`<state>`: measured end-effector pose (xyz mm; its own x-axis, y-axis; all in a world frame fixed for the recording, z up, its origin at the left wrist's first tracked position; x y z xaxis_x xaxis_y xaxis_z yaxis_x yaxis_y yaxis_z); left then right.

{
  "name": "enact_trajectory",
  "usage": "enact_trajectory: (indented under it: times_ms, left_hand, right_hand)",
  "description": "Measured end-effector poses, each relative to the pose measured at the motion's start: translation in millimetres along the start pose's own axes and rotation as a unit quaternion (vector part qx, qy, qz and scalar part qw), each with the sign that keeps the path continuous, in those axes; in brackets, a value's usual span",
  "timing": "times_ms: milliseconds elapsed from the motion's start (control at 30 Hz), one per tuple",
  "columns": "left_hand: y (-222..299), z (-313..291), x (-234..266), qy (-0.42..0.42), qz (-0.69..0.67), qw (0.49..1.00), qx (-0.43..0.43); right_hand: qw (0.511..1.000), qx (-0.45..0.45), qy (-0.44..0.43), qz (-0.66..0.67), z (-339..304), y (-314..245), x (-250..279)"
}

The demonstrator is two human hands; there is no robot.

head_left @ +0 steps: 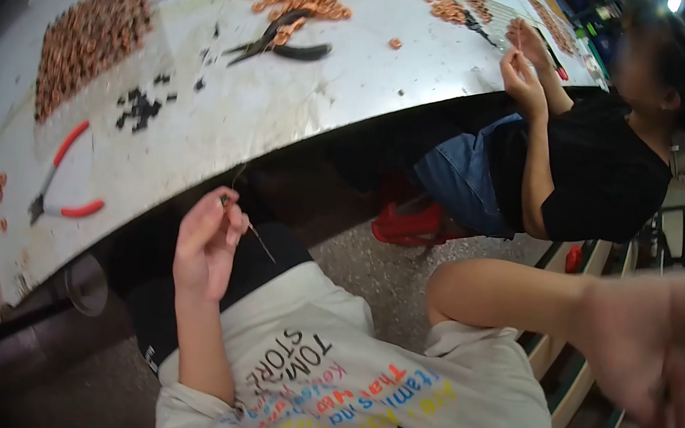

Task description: The person is winding copper wire around a small toroid core at an assembly workbench.

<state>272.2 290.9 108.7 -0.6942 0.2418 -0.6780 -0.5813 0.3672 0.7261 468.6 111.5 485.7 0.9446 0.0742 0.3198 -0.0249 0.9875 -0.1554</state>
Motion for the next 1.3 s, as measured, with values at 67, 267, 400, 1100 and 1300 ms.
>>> enact_trajectory:
  times_ms: [67,267,400,1100,1300]
  left_hand:
    - [-2,-6,10,-0.009,-0.004,1.000,0.001]
    - [5,-50,48,-0.009,0.007,0.999,-0.032]
    - [2,-62,51,-0.006,0.023,0.999,-0.032]
    - [-45,-65,53,-0.048,-0.034,0.998,-0.026]
    - [-57,-66,55,0.000,0.005,1.000,0.005]
  right_hand:
    - [0.965,0.007,0.256,0.050,-57,32,13]
    - [0.879,-0.469,0.080,0.031,-191,171,-141]
    - [0.814,-0.561,0.084,0.121,-227,182,-196]
    - [0.927,-0.359,-0.094,0.046,-220,167,-218]
    - [0.921,-0.372,-0.085,0.083,-227,169,-222]
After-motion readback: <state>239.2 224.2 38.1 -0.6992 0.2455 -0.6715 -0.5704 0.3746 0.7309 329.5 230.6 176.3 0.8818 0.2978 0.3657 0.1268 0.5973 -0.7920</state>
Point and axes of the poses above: each hand's wrist, its own z-axis towards the middle knuckle, its own x-axis out of the back of the hand, y = z × x, the point moved 9 cm from there along z, towards the middle knuckle, and after that the axes turned 13 degrees about z, right-handed, at the moved point
